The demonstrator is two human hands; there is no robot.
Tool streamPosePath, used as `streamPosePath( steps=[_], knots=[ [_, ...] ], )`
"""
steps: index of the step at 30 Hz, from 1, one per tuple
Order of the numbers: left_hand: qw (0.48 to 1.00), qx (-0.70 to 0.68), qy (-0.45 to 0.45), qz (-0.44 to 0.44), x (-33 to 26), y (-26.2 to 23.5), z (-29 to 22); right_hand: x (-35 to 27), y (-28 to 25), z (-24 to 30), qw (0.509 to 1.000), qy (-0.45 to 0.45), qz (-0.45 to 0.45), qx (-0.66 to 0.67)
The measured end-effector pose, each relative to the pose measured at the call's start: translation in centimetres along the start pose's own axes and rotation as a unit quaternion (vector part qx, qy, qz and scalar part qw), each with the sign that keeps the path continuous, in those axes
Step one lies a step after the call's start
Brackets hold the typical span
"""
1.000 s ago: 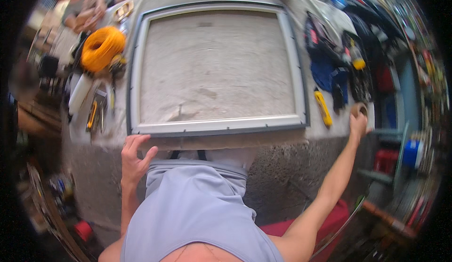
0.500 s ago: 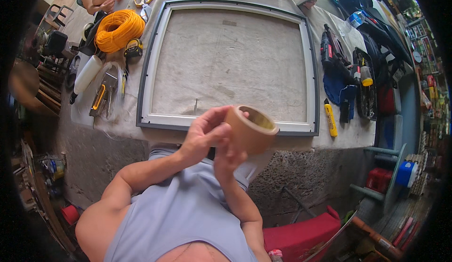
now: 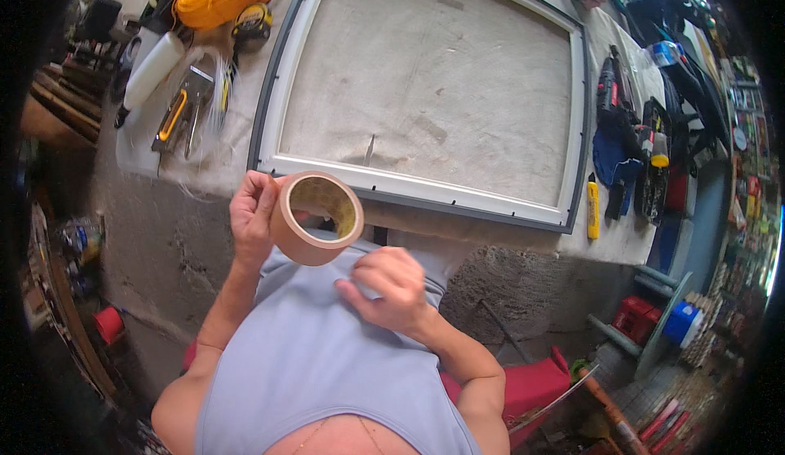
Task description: The person uses a staple gun to secure a frame, then measures and cuts a strip of cardboard with a utility knife. They attach the cardboard strip to the frame using tape and trim the excess. The person repeats the process for another side of the frame.
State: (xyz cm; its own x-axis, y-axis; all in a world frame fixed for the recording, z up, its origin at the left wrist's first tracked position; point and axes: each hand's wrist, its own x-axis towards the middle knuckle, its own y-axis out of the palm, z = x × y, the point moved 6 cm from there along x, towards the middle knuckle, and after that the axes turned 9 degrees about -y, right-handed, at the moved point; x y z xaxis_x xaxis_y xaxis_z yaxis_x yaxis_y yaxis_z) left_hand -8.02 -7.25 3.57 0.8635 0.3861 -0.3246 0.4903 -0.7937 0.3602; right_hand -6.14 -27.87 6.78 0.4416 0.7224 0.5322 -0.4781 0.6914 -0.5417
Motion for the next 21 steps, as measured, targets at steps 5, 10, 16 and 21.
streamPosePath(
  steps=[5,10,16,21],
  knots=[
    [0.989,-0.019,-0.125,0.078,-2.0,-0.6,1.3,4.3,-0.8,-0.3,0.991,0.064,0.084,0.088],
    [0.914,0.366,0.172,-0.039,-3.1,-1.1,-3.7,5.0,0.3,0.1,0.963,0.059,0.186,0.187],
    [0.817,0.471,0.295,-0.156,-5.0,-1.2,-5.2,6.9,-0.3,0.1,0.960,0.099,0.235,0.115],
    [0.812,0.456,0.246,-0.268,-3.5,-2.6,-3.9,9.6,-0.1,-1.9,0.927,0.191,0.311,0.086]
  ],
)
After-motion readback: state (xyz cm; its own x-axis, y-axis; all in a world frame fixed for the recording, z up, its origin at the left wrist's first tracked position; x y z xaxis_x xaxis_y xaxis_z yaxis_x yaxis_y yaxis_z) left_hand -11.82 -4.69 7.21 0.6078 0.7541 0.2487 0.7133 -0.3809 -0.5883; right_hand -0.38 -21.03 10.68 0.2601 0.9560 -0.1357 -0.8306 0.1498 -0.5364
